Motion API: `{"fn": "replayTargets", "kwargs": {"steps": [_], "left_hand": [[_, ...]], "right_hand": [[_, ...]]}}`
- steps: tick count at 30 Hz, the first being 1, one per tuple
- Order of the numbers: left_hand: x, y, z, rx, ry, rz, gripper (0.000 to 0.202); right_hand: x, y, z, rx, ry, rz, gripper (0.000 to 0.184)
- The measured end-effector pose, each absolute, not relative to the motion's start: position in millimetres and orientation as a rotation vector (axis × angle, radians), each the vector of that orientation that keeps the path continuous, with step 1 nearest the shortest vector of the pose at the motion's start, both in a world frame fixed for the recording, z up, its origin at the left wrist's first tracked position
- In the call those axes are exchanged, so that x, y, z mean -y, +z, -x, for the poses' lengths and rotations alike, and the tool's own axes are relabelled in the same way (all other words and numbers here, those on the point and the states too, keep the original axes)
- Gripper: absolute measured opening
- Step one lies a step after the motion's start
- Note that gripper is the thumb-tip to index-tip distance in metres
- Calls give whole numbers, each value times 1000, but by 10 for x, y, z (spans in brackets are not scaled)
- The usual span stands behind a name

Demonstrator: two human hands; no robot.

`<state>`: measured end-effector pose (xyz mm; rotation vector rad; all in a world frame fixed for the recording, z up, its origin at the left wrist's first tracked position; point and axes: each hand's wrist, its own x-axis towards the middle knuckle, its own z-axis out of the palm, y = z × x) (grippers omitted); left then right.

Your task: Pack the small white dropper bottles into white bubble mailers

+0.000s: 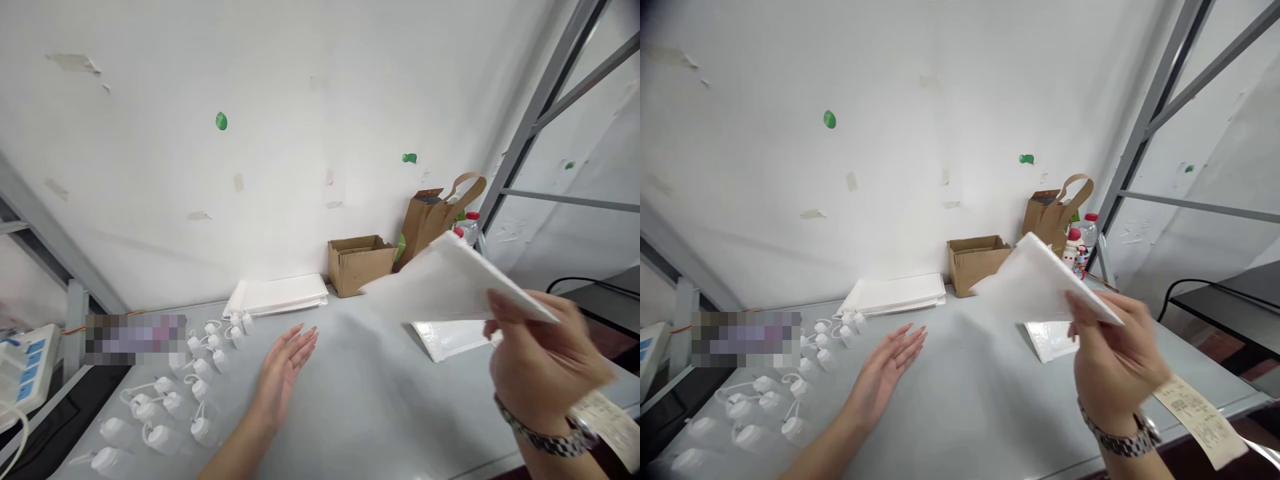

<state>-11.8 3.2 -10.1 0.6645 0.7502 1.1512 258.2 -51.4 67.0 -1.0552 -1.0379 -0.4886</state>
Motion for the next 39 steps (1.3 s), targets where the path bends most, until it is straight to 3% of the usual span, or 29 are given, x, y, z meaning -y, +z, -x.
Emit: {"fn": "replayTargets", "kwargs": {"steps": [4, 7, 14, 19, 26, 32, 37, 39], "left_hand": [[-42, -110, 131, -773, 1147, -652, 28], [-60, -125, 134, -796, 1153, -656, 28], [-84, -124, 140, -837, 1121, -630, 25], [-75, -131, 140, -839, 1100, -621, 25], [-53, -113, 72, -904, 1091, -650, 21], [-48, -112, 89, -894, 1128, -667, 24], [-18, -90, 86, -890, 1124, -663, 25], [-10, -81, 77, -886, 1118, -674, 25]], "right_hand": [[497, 618, -2890, 1252, -1124, 981, 44], [279, 330, -3146, 1568, -1201, 1233, 39], [-130, -210, -3397, 1946, -958, 1672, 27], [-25, -198, -3254, 1875, -871, 1610, 33], [-36, -79, -2490, 2088, -582, 1310, 26], [-600, -130, -1787, 2363, -358, 1290, 30], [-1147, -183, -1478, 2367, -292, 1446, 50], [-1285, -189, -1413, 2398, -297, 1437, 46]]}}
